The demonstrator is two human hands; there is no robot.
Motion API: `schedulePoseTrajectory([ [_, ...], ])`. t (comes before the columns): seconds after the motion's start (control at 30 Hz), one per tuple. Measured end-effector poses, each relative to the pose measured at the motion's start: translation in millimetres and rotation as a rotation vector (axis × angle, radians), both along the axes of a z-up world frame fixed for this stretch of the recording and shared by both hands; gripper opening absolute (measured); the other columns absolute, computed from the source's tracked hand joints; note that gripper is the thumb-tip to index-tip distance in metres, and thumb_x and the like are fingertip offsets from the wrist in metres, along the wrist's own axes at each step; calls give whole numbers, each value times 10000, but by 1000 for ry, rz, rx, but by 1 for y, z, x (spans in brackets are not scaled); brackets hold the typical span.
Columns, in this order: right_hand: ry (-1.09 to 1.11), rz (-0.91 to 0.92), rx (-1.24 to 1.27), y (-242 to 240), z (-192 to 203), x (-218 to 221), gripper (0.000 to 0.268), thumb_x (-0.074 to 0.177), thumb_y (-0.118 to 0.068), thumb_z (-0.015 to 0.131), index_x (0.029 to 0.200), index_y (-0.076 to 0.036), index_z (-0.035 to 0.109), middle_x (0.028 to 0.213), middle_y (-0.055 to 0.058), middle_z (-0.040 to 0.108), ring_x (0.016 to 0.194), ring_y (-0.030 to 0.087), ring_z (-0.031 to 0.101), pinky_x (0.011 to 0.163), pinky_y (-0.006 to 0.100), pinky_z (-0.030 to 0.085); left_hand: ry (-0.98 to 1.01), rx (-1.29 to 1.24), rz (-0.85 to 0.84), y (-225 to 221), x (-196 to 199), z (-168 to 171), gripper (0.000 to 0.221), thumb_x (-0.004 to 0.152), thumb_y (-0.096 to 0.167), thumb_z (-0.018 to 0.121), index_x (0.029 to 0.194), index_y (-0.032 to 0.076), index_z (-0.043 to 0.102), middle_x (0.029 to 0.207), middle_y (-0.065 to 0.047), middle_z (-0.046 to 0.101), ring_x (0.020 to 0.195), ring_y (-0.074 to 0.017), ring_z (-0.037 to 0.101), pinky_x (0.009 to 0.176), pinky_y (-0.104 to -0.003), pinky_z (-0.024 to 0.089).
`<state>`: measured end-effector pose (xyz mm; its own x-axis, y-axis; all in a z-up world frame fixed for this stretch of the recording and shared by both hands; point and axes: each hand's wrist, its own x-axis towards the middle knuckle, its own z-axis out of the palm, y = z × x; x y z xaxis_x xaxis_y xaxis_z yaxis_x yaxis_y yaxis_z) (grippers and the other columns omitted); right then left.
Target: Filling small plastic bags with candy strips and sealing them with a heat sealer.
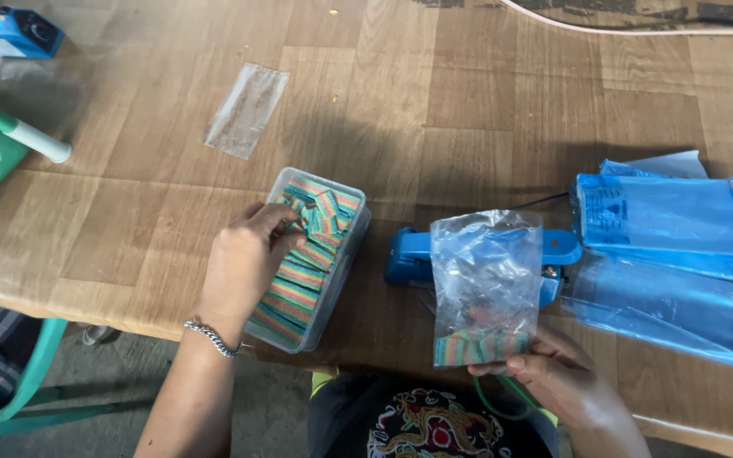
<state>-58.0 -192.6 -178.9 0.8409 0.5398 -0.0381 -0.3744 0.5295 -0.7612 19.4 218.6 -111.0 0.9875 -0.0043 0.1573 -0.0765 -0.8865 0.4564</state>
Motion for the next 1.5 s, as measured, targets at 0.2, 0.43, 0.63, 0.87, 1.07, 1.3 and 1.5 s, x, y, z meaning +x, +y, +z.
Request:
schedulePoseTrajectory([
  [0.2, -4, 56, -16, 2, 6, 3, 575, 954, -6, 617, 1495, 66, 437, 1577, 285, 433, 1264, 465, 634, 978, 564, 608, 62, 38, 75, 0, 0, -1, 536, 801, 267, 856, 1272, 158, 625, 1116, -56, 684, 954, -349, 693, 759, -514, 549],
  [0.43, -54, 38, -7, 5, 10, 1, 548, 978, -25, 610, 1487, 84, 439, 1553, 291, 464, 1258, 481, 649, 988, 589, 609, -182, 285, 29, -5, -12, -11, 308, 830, 330, 841, 1050, 168, 701, 986, -68, 653, 924, -352, 625, 665, -504, 538],
  [0.63, 2, 53, -64, 6, 1, -1, 555, 956, -36, 611, 1489, 30, 471, 1574, 262, 458, 1310, 461, 602, 993, 586, 597, -17, -31, 81, -2, -14, 0, 225, 838, 267, 854, 903, 187, 654, 982, 21, 671, 856, -240, 685, 662, -438, 519],
  [0.87, -107, 61, -388, 3, 2, -7, 431, 969, -131, 600, 1370, 26, 577, 1232, 211, 744, 1106, 318, 761, 963, 419, 607, 51, -386, -171, -43, -21, 119, 167, 882, 88, 783, 1043, 90, 739, 985, -3, 757, 726, -94, 714, 719, -202, 577],
  [1.07, -220, 57, -601, 7, 12, -7, 286, 945, -100, 607, 1181, -17, 746, 1035, 116, 850, 989, 194, 763, 864, 309, 558, 61, -100, -731, -96, 11, 161, 146, 939, 140, 687, 1064, 172, 756, 991, 43, 774, 855, -153, 720, 679, -332, 532],
  [1.3, -78, 97, -463, 1, 10, -7, 294, 940, -69, 595, 1197, 30, 696, 1032, 196, 823, 1010, 269, 786, 894, 355, 600, 644, 381, -773, -164, 29, 171, 124, 954, 321, 696, 1067, 275, 674, 925, 54, 723, 817, -202, 662, 671, -411, 481],
  [1.5, -113, 144, -405, -3, -8, -2, 302, 976, -96, 593, 1244, 1, 693, 1088, 99, 747, 973, 164, 668, 820, 314, 531, 741, 508, -882, -194, 31, 169, 62, 914, 272, 695, 861, 278, 662, 794, 92, 645, 728, -156, 604, 644, -375, 432],
])
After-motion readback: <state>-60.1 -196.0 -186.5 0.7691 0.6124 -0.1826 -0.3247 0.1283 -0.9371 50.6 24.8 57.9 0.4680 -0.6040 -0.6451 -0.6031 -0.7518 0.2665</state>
